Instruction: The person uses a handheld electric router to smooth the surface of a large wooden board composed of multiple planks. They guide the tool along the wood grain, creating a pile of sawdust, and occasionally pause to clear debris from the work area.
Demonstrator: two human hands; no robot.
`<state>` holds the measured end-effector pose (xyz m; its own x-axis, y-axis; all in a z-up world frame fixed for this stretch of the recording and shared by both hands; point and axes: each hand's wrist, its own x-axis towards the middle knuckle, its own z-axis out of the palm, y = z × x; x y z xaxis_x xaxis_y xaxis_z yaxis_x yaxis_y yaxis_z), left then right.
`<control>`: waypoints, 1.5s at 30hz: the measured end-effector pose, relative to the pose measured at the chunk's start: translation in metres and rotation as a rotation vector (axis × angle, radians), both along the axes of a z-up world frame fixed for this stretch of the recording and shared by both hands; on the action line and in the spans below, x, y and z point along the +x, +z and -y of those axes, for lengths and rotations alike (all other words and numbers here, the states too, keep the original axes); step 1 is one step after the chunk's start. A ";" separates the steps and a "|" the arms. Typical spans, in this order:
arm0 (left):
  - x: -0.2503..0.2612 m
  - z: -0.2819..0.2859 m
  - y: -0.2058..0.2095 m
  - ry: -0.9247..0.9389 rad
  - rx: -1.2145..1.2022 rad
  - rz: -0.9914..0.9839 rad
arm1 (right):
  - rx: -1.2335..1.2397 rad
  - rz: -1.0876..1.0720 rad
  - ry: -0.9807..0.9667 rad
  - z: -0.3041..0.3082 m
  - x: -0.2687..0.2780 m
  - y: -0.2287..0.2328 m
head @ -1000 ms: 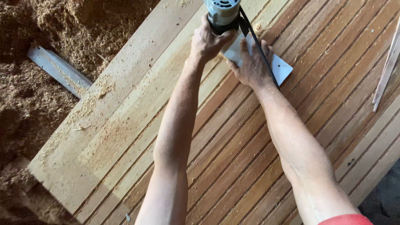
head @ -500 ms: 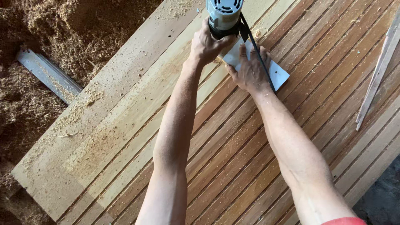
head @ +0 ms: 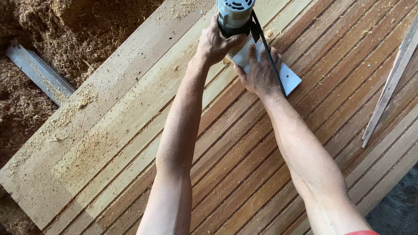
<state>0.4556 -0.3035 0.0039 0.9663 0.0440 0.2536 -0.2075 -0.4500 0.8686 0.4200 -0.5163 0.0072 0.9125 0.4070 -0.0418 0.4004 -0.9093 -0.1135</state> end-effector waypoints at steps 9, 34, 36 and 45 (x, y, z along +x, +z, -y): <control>0.019 0.009 -0.011 0.008 0.011 0.079 | -0.035 0.005 0.024 0.017 0.022 -0.014; 0.070 0.036 -0.015 -0.061 0.007 0.119 | 0.031 0.014 0.051 0.045 0.067 -0.009; 0.075 0.039 -0.015 -0.071 -0.006 0.081 | -0.004 -0.007 0.035 0.047 0.071 -0.010; 0.090 0.052 -0.011 -0.064 0.031 0.073 | 0.033 -0.034 0.015 0.059 0.093 -0.017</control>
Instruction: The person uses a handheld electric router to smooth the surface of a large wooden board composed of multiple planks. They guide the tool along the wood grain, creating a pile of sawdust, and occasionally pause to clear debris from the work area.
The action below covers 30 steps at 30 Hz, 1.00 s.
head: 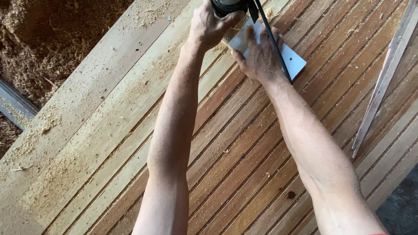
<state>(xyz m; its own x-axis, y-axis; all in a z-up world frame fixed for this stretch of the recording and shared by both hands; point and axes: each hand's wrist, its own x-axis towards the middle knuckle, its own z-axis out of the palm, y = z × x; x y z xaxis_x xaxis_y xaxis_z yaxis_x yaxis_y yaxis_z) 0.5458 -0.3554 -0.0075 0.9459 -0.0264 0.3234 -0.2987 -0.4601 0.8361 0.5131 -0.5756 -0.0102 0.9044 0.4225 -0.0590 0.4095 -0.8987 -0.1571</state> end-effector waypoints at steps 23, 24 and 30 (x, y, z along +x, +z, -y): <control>0.061 0.029 -0.030 0.015 0.175 0.149 | -0.007 0.020 0.013 0.034 0.057 -0.019; 0.063 0.031 -0.031 0.024 0.181 0.145 | -0.007 0.036 0.015 0.035 0.058 -0.018; 0.083 0.045 -0.032 0.019 0.162 0.094 | -0.041 -0.034 0.001 0.042 0.077 -0.013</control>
